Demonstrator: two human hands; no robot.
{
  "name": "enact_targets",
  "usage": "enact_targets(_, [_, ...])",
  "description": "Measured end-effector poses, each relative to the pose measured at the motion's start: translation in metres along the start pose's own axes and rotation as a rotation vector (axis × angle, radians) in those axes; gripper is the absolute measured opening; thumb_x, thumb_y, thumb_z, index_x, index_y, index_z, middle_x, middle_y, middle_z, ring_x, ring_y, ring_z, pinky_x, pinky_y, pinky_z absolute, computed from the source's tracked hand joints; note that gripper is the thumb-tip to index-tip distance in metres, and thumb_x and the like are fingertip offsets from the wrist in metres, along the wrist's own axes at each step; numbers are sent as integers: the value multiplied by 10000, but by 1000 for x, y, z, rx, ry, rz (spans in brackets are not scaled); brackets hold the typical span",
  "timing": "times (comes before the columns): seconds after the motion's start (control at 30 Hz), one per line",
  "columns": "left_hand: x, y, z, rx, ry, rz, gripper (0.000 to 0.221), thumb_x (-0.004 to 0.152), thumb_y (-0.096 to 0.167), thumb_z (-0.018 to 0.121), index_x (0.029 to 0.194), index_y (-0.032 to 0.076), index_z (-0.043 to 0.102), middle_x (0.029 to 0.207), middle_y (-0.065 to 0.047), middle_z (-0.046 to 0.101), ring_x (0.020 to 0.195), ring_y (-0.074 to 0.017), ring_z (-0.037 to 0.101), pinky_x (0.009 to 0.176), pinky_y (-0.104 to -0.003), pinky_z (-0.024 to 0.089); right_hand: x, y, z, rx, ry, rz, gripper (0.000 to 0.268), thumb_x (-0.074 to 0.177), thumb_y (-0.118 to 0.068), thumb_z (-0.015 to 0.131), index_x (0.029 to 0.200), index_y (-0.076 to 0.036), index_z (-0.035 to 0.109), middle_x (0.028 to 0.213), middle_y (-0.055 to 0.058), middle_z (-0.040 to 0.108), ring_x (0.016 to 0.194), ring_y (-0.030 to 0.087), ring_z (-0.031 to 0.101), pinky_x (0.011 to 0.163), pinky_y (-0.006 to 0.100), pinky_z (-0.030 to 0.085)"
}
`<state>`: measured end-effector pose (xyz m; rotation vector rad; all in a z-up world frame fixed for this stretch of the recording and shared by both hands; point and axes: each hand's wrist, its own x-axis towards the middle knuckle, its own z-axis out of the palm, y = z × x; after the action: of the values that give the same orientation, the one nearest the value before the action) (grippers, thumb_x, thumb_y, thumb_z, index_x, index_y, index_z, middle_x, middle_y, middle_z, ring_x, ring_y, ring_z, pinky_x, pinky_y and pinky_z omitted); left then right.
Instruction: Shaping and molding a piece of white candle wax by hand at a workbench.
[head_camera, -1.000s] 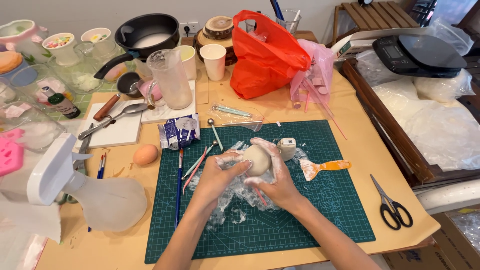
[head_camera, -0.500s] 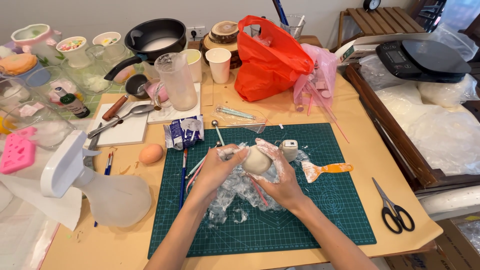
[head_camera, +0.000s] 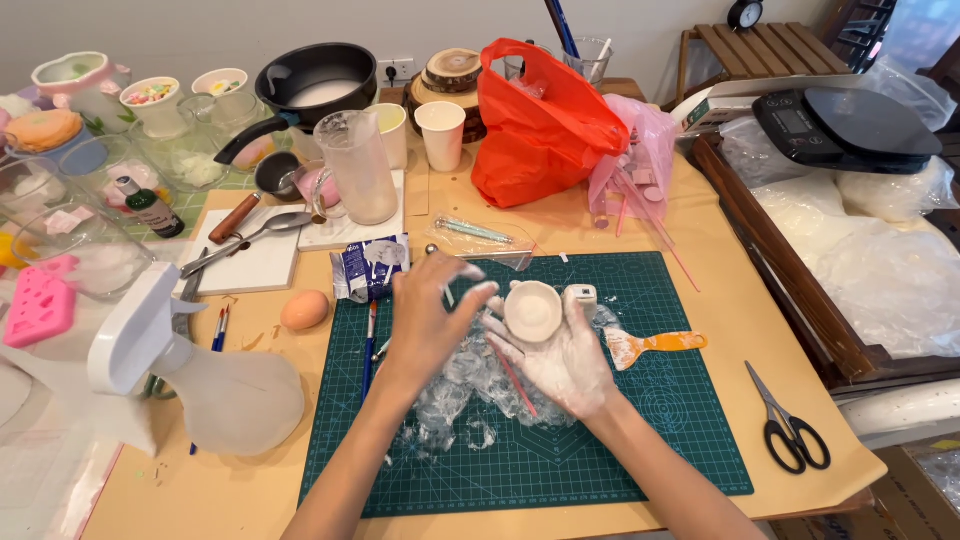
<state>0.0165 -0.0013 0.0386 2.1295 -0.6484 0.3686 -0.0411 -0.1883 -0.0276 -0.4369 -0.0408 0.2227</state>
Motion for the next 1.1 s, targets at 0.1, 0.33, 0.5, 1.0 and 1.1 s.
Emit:
enact_targets(0.1, [-28,6,12,137,24,375,320,858,240,736,1135,88,684,1290,-136,625,1256,-321,583,1069,-520,288,0,1,-26,322,-373,72,669,1124,-529,283,1525,-3,383,1512,232,499,1385,363,494,1163,525,414])
enact_targets(0.33, [-66,6,38,99,-202,475,791,888,313,736,1511,6,357,1557,-232,449,1418,-332,467,1204,-658,70,-4,0,-14,227,-36,111,676,1074,-473,303,1523,28,372,1545,277,432,1449,376,409,1210,477,316])
enact_targets(0.5, [-72,-1,44,26,-189,430,852,903,272,711,1559,-40,266,1574,-230,443,1443,-333,453,1208,-693,-2,-4,2,-17,226,-67,106,655,1094,-462,327,1539,19,340,1567,271,385,1465,385,375,1246,478,257])
enact_targets(1.0, [-73,22,49,-57,-142,401,800,875,260,748,1548,18,390,1585,-220,449,1523,-325,399,1231,-659,25,-5,2,-38,269,-110,88,600,1107,-474,329,1474,-20,465,1460,222,522,1365,366,490,1188,506,373])
enact_targets(1.1, [-70,16,54,-30,-23,411,738,897,244,726,1512,26,382,1597,-226,430,1537,-331,389,1252,-671,28,-9,0,-7,206,48,42,586,1069,-475,312,1445,-59,482,1439,204,559,1332,344,537,1149,466,396])
